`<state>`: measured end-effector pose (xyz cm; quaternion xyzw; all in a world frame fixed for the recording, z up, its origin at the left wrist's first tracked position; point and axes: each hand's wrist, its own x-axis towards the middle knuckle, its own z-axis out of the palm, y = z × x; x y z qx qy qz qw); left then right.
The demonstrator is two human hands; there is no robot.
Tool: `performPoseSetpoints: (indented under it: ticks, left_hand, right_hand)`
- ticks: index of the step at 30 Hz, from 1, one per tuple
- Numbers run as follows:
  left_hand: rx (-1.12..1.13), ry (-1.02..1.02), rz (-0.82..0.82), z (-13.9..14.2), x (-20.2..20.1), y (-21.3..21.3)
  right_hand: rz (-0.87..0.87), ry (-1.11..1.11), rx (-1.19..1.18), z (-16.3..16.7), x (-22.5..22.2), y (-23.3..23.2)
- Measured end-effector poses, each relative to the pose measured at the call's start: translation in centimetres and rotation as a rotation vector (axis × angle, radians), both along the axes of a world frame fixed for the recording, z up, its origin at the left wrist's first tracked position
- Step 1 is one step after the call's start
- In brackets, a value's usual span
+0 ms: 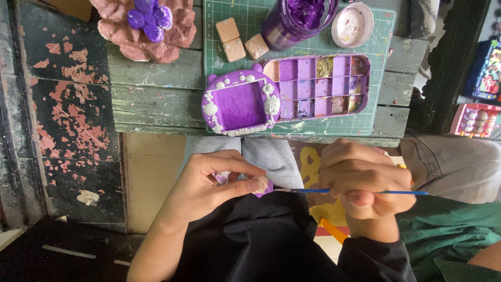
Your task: The person paints small ceramic pieces with purple and blue paint using a fine brush. They dip the brush into paint containers, apply color to the pieces, and place the finished items on a nearby tray.
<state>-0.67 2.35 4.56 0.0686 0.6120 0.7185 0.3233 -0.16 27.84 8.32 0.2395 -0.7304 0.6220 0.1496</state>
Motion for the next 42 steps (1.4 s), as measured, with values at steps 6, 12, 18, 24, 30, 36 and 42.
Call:
performPoseSetpoints:
  ticks: [6,12,18,24,30,36,42]
  left_hand:
    - [0.014,-0.031,0.009,-0.2,0.1,0.1]
    - [-0.024,-0.018,0.017,-0.8,0.4,0.1]
    - [0.052,-0.072,0.130,-1.4,0.6,0.3]
    - [0.093,-0.171,0.216,-2.1,1.3,0.8]
    - [0.143,-0.203,0.172,-2.8,1.5,0.8]
    - [0.096,-0.162,0.148,-3.0,1.6,0.9]
    - [0.129,-0.212,0.172,-2.9,1.6,0.9]
  right_hand:
    - [-0.041,0.004,0.021,0.3,0.2,-0.1]
    - [-0.039,0.045,0.030,0.2,0.1,0.0]
    - [-0.062,0.087,0.110,0.3,0.4,0.1]
    - [-0.079,0.117,0.150,0.0,0.4,0.2]
    - [-0.074,0.186,0.052,-1.0,0.1,0.4]
    - [-0.112,0.198,0.077,-1.3,0.4,0.6]
    - [-0.067,0.121,0.053,-1.1,1.1,0.5]
